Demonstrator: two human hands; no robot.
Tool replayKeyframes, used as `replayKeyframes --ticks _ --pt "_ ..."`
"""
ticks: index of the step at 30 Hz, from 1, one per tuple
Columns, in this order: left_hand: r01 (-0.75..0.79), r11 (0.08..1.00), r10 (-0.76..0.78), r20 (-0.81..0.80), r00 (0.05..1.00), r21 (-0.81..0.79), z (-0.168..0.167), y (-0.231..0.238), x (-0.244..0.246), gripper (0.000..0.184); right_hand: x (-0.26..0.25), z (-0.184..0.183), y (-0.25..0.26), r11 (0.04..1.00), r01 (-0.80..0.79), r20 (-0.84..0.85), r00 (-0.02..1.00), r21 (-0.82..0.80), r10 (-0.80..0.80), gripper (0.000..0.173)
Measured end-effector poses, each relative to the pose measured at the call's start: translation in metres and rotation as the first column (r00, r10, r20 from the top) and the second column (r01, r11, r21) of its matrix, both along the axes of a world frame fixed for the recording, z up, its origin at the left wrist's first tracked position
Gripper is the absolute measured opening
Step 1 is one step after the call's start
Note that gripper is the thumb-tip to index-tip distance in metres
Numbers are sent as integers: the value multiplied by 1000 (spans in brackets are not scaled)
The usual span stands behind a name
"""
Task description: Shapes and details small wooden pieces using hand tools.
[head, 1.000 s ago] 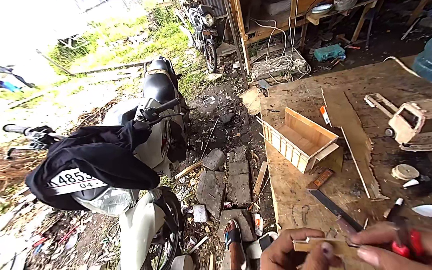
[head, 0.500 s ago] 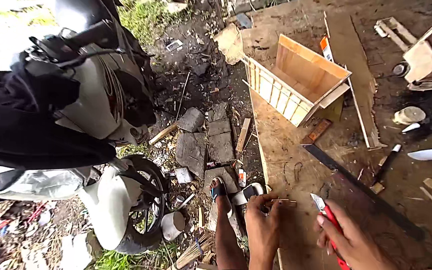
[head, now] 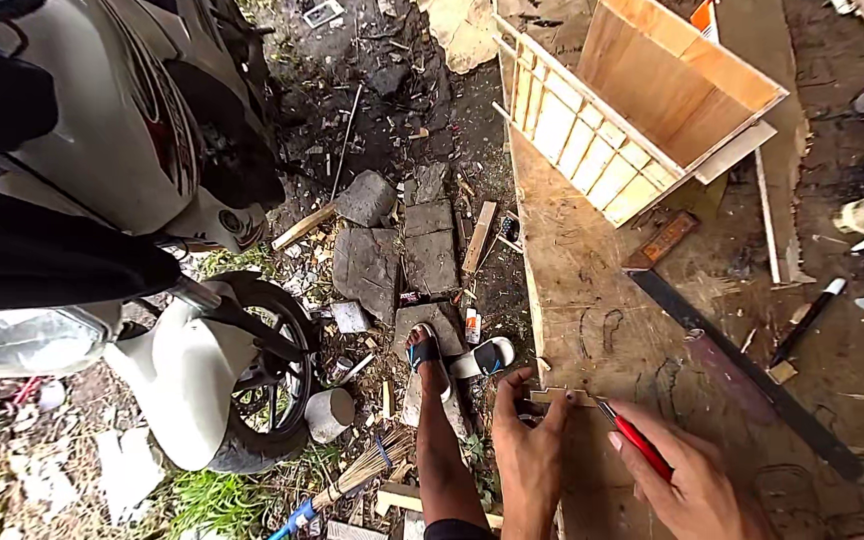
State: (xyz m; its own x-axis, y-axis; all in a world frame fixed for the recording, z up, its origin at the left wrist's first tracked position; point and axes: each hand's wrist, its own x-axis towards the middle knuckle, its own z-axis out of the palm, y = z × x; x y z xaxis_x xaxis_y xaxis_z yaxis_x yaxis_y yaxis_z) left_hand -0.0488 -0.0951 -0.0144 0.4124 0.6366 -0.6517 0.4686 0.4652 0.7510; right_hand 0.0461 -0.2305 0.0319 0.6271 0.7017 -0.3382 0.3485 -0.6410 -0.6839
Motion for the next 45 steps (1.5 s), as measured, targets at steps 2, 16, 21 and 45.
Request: replayKeyframes --ticks 2,16,21,45 --pt "-9 998 10 9 1000 -70 0 -2 2 41 0 0 0 1000 -2 7 1000 -9 2 37" --pt "-100 989 101 1 995 -110 13 -16 16 32 -2 12 11 991 -74 177 980 -108 92 35" --pt "-124 985 125 4 992 -123 13 -17 18 32 0 14 13 983 -101 195 972 -153 130 35" --pt "-113 991 109 -63 992 -68 14 -21 20 34 -2 14 14 975 -113 255 954 -193 161 27"
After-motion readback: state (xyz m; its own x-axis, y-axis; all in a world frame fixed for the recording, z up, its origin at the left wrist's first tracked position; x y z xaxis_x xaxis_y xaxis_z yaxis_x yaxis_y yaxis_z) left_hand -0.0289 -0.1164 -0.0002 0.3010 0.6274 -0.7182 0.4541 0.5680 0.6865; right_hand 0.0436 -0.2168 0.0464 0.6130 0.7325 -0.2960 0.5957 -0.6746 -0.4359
